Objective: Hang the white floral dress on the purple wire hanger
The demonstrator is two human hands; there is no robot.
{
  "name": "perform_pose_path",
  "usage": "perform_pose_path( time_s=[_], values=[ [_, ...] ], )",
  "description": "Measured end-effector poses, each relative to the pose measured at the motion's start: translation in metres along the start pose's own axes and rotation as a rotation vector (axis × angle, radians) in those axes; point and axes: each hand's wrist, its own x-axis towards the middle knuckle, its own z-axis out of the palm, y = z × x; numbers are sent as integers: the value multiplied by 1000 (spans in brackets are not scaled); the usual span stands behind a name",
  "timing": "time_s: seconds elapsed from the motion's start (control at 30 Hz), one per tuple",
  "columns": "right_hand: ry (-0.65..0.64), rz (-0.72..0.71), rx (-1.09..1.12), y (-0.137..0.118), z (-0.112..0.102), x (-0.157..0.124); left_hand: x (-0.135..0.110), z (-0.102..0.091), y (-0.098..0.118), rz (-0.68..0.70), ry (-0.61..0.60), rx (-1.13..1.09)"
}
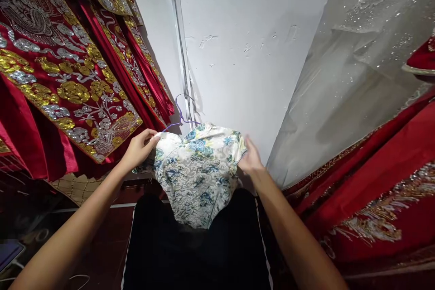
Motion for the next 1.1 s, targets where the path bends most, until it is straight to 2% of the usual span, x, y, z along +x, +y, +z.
perform_pose_path(
  time_s=[0.1,0.17,0.27,0.33,0.4,0.43,0.5,0.57,0.67,0.77,0.83,0.9,0.97,1.03,1.07,1.1],
  values=[
    [30,12,-37,-19,-5,8,5,6,4,9,40,-18],
    [78,-67,-101,-35,2,13,13,10,11,12,78,-26],
    [127,-260,-208,-57,30,17,24,9,21,25,130,39],
    [77,-333,-326,-66,53,14,28,2,25,25,225,173],
    [-27,-341,-488,-65,72,1,25,-7,27,5,288,253],
    [-87,-333,-567,-62,78,-10,21,-11,26,-21,259,223],
    [-245,-331,-713,-48,85,-35,11,-15,25,-121,90,16],
    [-464,-402,-880,-31,86,-62,-1,-14,23,-263,-87,-253],
    [-809,-587,-1124,-8,85,-92,-17,-3,27,-408,-204,-540],
    [-1121,-680,-1133,2,83,-105,-33,5,42,-487,-304,-850],
    [-1208,-750,-1097,0,77,-102,-48,1,57,-538,-388,-1019],
    [-1120,-819,-1096,-8,66,-92,-65,-10,72,-552,-496,-1011],
    [-888,-817,-1125,-19,53,-78,-81,-27,86,-480,-587,-798],
    [-654,-698,-1176,-30,41,-63,-90,-43,96,-326,-606,-494],
    [-599,-604,-1192,-35,36,-57,-90,-49,99,-240,-584,-357],
    [-600,-488,-1190,-37,33,-53,-87,-54,101,-162,-544,-250]
  ],
)
